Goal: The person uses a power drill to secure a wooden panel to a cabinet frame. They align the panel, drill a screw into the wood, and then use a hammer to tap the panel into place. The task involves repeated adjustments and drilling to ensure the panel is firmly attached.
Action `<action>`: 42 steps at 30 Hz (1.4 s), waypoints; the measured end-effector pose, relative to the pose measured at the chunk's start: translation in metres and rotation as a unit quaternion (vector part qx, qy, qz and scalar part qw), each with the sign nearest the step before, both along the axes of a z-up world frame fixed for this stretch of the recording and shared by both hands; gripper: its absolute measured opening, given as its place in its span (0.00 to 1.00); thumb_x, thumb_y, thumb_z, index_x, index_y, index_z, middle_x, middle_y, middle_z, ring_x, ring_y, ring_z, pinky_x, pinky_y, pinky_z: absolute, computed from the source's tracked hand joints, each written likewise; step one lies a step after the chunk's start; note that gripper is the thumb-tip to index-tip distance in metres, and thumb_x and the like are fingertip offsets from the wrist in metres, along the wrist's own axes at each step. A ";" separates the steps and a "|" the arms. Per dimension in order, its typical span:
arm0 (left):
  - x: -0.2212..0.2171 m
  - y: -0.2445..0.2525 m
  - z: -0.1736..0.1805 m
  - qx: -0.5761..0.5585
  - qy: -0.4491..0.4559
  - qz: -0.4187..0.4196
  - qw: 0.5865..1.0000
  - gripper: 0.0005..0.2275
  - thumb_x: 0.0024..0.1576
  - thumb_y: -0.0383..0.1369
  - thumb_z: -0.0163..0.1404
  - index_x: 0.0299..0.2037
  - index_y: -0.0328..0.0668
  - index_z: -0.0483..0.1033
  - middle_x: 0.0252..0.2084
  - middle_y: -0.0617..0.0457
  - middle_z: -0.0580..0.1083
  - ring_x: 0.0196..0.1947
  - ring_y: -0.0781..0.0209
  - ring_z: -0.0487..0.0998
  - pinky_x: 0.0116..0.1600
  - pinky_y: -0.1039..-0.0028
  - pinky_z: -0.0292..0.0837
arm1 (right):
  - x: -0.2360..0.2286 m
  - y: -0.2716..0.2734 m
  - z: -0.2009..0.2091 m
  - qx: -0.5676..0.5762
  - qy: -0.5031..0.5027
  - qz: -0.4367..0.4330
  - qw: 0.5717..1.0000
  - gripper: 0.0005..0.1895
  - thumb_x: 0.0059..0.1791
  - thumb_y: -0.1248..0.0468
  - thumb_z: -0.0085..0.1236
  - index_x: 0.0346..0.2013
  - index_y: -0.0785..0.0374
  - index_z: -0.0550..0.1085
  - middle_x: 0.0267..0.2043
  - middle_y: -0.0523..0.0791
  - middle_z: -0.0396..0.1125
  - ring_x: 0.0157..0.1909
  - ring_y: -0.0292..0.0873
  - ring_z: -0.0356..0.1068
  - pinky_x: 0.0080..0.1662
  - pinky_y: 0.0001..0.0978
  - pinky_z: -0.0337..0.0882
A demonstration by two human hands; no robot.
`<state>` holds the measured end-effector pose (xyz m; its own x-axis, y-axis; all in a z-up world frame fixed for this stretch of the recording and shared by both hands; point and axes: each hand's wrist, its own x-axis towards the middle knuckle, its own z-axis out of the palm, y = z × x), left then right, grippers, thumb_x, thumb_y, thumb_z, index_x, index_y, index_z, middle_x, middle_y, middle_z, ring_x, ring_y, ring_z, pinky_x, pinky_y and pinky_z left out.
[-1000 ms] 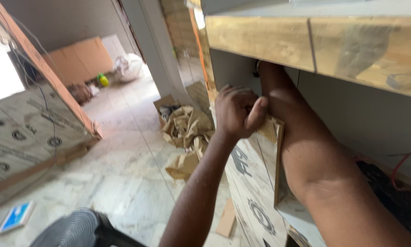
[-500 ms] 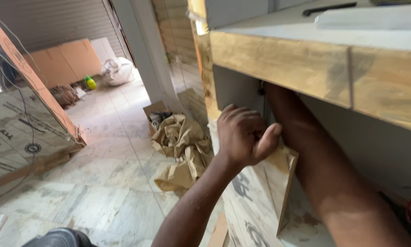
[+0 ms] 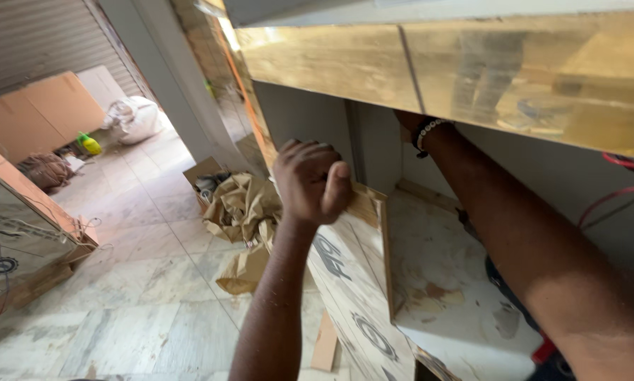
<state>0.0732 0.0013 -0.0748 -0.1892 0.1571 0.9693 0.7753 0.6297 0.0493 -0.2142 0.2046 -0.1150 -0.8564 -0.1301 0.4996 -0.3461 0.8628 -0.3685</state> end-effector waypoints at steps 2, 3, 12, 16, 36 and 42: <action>0.002 0.001 -0.001 0.001 -0.003 0.005 1.000 0.22 0.63 0.46 0.42 0.17 0.45 0.62 0.18 0.53 0.61 0.21 0.52 0.64 0.35 0.63 0.55 | 0.015 0.002 -0.001 0.042 0.007 0.017 0.999 0.23 0.65 0.50 0.34 0.63 0.61 0.71 0.56 0.51 0.74 0.53 0.45 0.73 0.61 0.44 0.73; 0.003 0.003 0.001 0.001 -0.002 0.003 1.000 0.22 0.63 0.46 0.42 0.18 0.45 0.62 0.19 0.53 0.62 0.22 0.52 0.65 0.34 0.64 0.55 | 0.028 0.003 0.001 0.062 0.011 0.020 0.998 0.24 0.65 0.50 0.34 0.63 0.61 0.71 0.56 0.51 0.74 0.53 0.45 0.73 0.61 0.44 0.73; 0.006 -0.008 -0.001 0.003 -0.002 -0.001 1.000 0.21 0.62 0.47 0.42 0.17 0.50 0.64 0.18 0.57 0.64 0.20 0.57 0.65 0.35 0.63 0.57 | 0.171 -0.002 0.079 -0.022 -0.184 0.156 0.970 0.34 0.60 0.40 0.30 0.56 0.65 0.73 0.48 0.51 0.76 0.45 0.45 0.77 0.50 0.40 0.75; 0.002 -0.016 0.001 0.006 -0.001 -0.007 1.000 0.20 0.61 0.46 0.42 0.16 0.51 0.65 0.16 0.59 0.64 0.18 0.59 0.65 0.33 0.64 0.57 | 0.157 -0.008 0.081 0.236 0.150 0.228 0.933 0.20 0.52 0.55 0.46 0.52 0.64 0.74 0.47 0.51 0.74 0.43 0.47 0.75 0.44 0.41 0.73; 0.009 -0.021 0.039 -0.005 -0.332 0.087 0.939 0.26 0.61 0.56 0.37 0.20 0.48 0.76 0.16 0.56 0.73 0.18 0.57 0.74 0.29 0.64 0.67 | 0.164 -0.030 0.097 0.278 0.175 0.100 0.939 0.14 0.59 0.59 0.45 0.40 0.65 0.74 0.38 0.51 0.73 0.40 0.49 0.73 0.48 0.44 0.73; -0.069 -0.001 0.061 0.048 -0.537 0.028 0.842 0.24 0.67 0.47 0.37 0.34 0.35 0.80 0.30 0.41 0.80 0.33 0.45 0.82 0.41 0.58 0.77 | 0.165 -0.024 0.089 0.219 0.265 0.151 0.927 0.14 0.58 0.60 0.43 0.45 0.65 0.75 0.41 0.55 0.73 0.42 0.54 0.73 0.46 0.47 0.72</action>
<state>0.0045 0.0006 -0.0140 -0.9690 0.0492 0.2420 0.2200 0.6168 0.7557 -0.0492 0.1802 -0.0263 -0.3980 -0.6132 0.6823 -0.6282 0.7242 0.2843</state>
